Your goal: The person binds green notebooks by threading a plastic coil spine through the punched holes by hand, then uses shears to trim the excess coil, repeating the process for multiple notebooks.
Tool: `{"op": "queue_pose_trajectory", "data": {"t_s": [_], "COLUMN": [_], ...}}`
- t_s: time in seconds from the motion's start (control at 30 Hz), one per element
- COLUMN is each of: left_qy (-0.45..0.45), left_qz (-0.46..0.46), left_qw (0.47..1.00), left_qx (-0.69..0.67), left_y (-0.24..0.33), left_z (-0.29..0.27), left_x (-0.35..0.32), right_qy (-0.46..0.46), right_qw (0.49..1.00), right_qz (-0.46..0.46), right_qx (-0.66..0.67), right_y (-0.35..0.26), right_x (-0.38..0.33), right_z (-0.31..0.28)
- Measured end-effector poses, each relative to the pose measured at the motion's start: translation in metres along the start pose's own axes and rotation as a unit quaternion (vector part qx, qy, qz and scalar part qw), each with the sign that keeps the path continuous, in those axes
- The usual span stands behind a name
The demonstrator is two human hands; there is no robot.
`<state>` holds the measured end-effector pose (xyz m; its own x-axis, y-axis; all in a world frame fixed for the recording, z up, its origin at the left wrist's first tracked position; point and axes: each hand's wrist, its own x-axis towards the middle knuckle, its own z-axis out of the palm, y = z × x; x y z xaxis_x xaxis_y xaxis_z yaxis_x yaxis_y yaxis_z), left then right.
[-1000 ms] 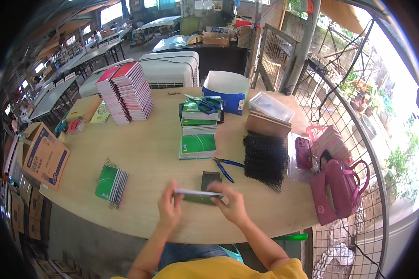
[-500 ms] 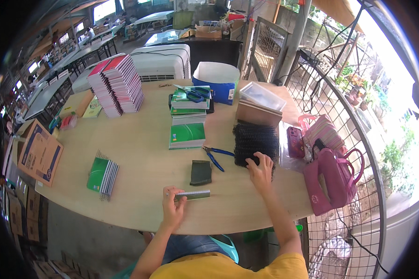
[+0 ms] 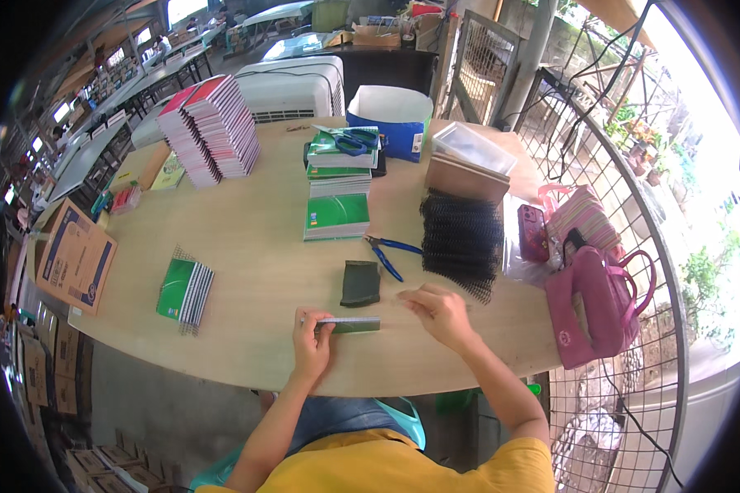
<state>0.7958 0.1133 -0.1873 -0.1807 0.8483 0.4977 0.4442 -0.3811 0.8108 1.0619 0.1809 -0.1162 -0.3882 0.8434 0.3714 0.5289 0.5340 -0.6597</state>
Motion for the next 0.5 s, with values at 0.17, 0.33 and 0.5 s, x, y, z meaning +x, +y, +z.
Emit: {"op": "queue_pose_trajectory", "data": {"t_s": [0.17,0.33,0.5], "left_qy": [0.001,-0.003,0.009], "left_qz": [-0.009,-0.010,-0.004], "left_qw": [1.000,1.000,1.000], "left_qx": [-0.017,-0.015,-0.013], "left_y": [0.003,0.003,0.002], "left_z": [-0.002,-0.008,-0.008], "left_x": [0.001,0.001,0.001], "right_qy": [-0.096,-0.040,-0.112], "right_qw": [0.984,0.985,0.983], "right_qz": [0.093,0.035,-0.023], "right_qx": [0.122,0.163,0.146], "right_y": [-0.002,-0.007,-0.001], "right_x": [0.000,0.004,0.006], "right_z": [0.013,0.020,0.019]}}
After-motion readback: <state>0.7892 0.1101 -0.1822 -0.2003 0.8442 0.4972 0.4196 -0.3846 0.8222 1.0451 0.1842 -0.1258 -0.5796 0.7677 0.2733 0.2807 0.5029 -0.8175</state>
